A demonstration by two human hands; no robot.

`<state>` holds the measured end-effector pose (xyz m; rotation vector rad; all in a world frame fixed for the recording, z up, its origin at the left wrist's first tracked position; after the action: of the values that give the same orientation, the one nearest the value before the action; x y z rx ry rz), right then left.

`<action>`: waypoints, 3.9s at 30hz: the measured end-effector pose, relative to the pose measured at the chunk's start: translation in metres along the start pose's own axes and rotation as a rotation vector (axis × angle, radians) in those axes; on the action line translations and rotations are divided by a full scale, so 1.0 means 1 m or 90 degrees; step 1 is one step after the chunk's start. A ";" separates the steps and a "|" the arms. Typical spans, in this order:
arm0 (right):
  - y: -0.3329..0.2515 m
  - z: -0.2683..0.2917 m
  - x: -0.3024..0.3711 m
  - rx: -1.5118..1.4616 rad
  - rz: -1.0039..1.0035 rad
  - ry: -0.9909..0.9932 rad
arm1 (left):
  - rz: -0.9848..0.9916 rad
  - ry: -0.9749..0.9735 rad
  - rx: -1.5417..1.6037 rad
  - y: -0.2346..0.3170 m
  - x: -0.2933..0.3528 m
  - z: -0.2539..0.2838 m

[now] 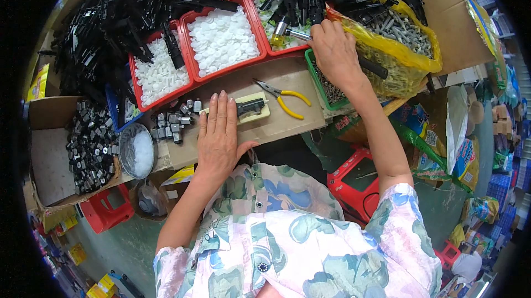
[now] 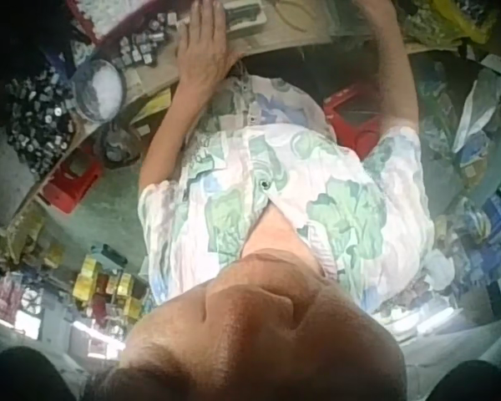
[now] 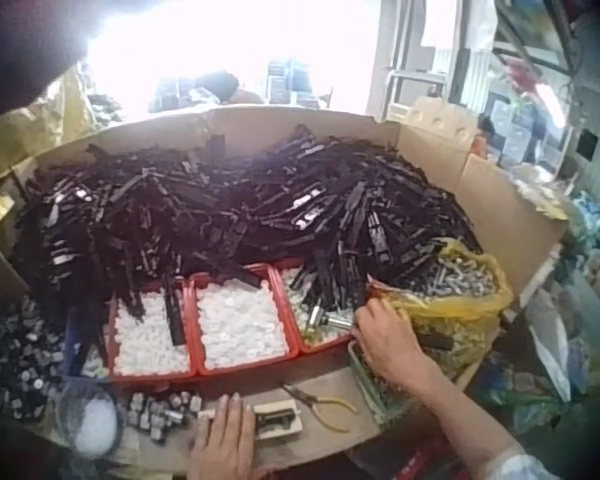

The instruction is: The person assembles mechanical components at a workstation by picking parts from trays, placing them into a fixture, and fitting them together using pliers, a small hammer, and their hands.

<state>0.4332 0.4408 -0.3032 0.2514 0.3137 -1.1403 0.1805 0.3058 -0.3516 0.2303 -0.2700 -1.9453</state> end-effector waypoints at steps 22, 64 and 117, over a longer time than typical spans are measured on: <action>-0.087 0.071 0.062 -0.343 0.037 -0.114 | -0.044 0.084 -0.002 -0.005 0.000 -0.006; -0.123 0.061 0.036 -0.449 0.114 0.052 | -0.120 0.227 0.115 0.006 0.032 0.000; -0.081 0.019 0.070 -0.280 0.025 -0.102 | 0.046 0.189 0.536 -0.026 0.008 0.036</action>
<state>0.3881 0.3426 -0.3139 -0.2197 0.4054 -1.0166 0.1449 0.3109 -0.3252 1.0288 -0.8748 -1.5972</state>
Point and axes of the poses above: each hand's wrist, its own x-axis away from the middle knuckle, its own z-axis out of the back of the hand, y = z × x, the point moved 4 cm from there along -x, towards the middle knuckle, and after that the axes turned 3 degrees about -y, right-handed, at the moved point
